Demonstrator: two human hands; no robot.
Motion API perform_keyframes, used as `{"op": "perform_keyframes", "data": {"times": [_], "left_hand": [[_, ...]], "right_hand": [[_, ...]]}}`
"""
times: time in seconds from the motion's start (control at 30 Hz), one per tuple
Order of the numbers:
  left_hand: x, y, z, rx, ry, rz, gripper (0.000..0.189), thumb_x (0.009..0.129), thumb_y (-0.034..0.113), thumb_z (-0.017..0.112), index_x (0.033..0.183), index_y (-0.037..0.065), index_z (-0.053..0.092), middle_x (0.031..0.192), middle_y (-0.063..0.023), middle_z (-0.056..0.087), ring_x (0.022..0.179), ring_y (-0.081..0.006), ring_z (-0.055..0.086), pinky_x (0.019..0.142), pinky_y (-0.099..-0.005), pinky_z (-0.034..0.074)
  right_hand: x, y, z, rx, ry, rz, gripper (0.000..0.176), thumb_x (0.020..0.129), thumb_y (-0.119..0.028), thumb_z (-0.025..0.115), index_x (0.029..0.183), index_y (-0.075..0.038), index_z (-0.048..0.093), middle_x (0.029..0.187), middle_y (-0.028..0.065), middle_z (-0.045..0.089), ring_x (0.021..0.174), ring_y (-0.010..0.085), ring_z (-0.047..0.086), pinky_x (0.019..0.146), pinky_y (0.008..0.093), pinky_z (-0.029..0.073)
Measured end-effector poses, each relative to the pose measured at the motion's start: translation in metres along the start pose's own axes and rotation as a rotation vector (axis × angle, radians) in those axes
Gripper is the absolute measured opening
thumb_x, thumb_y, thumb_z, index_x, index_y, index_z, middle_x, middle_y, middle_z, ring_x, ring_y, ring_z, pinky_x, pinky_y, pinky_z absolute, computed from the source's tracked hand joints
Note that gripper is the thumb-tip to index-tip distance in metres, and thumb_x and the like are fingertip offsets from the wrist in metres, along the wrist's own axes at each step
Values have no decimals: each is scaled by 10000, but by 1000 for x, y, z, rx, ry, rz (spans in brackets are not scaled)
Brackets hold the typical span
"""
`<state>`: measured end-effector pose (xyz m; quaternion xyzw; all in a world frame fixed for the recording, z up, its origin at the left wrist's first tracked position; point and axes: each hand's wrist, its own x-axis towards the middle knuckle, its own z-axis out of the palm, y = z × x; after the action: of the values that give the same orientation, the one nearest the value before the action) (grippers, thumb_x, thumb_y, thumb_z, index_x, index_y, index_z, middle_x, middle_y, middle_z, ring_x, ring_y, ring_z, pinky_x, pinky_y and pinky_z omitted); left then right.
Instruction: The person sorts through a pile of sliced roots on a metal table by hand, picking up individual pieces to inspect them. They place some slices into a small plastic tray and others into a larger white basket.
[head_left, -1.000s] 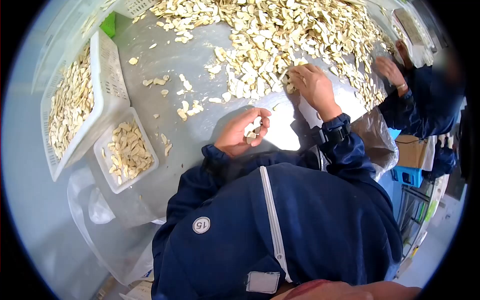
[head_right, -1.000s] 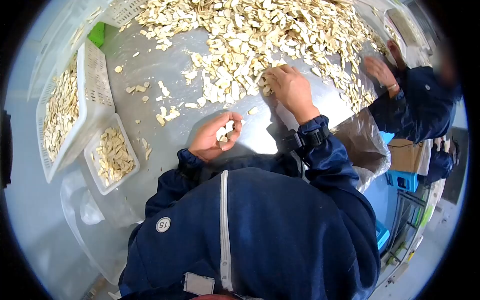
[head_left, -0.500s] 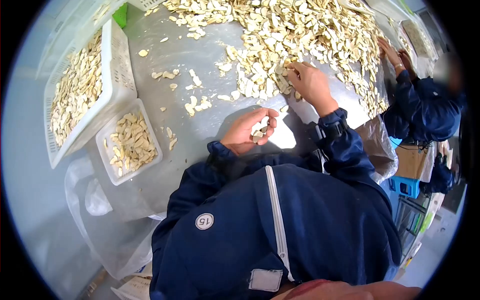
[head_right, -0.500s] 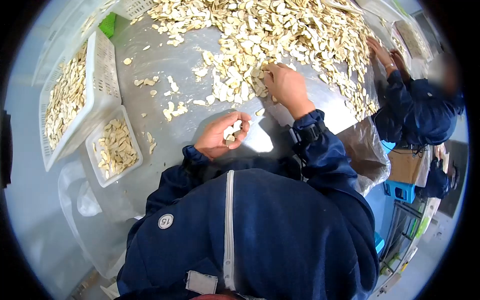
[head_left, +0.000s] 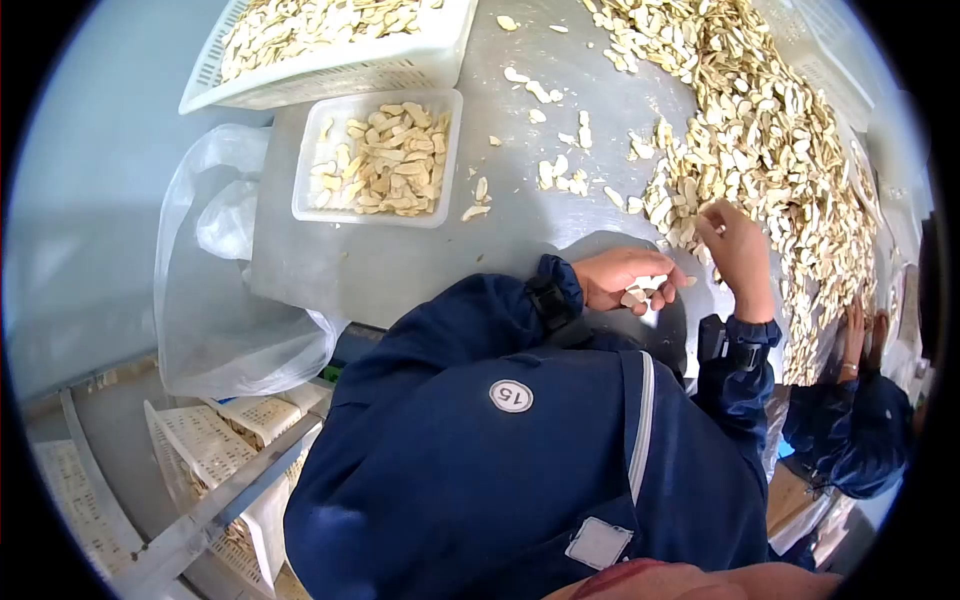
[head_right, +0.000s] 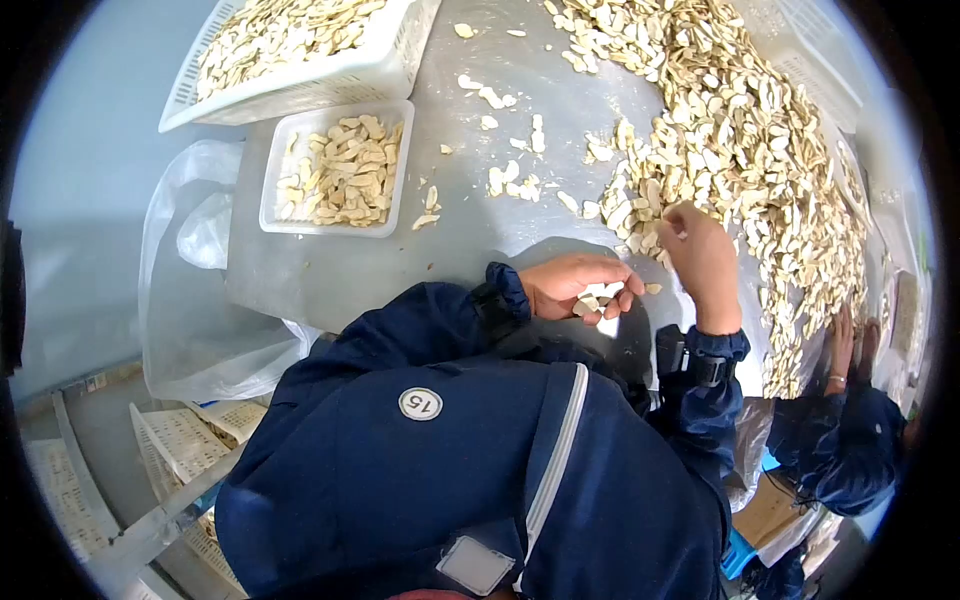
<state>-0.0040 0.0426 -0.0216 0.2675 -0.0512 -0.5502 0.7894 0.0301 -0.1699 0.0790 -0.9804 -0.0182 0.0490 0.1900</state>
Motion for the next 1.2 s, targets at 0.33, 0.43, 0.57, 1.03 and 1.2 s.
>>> {"op": "perform_keyframes", "data": {"times": [0.33,0.43,0.57,1.03,1.2], "left_hand": [[-4,-2,-6,303,-44,225,300,1102,326,531,1199,74,662,1013,-22,670,870,-128,638,649,-265,481],[-5,5,4,-14,-39,24,316,1115,313,521,1287,75,637,994,-32,646,862,-131,619,631,-247,464],[-4,6,8,-129,29,-40,294,1130,259,490,1241,22,624,999,-43,615,790,-128,588,577,-241,456],[-2,8,12,-121,98,-28,312,1132,269,458,1249,20,607,1051,-87,609,804,-136,574,560,-243,458],[-1,10,11,-101,65,-53,308,1130,264,451,1250,25,604,1062,-86,608,821,-133,572,567,-241,457]], "right_hand": [[-6,-101,5,760,30,-271,435,1010,-69,686,1440,-52,622,1239,126,750,1051,175,731,942,326,569],[-28,-31,-4,537,196,-20,353,1008,-64,678,1360,-47,685,1159,109,780,1001,176,740,913,331,577],[-86,74,-3,222,456,306,297,1003,-102,646,1288,-96,729,1106,101,783,916,217,743,812,343,578],[-115,83,12,241,352,115,253,940,-58,658,1151,-126,779,1075,109,748,969,330,723,847,390,587],[-120,99,8,163,411,113,287,921,-15,654,1143,-135,790,1065,102,761,988,331,712,865,398,581]]}}
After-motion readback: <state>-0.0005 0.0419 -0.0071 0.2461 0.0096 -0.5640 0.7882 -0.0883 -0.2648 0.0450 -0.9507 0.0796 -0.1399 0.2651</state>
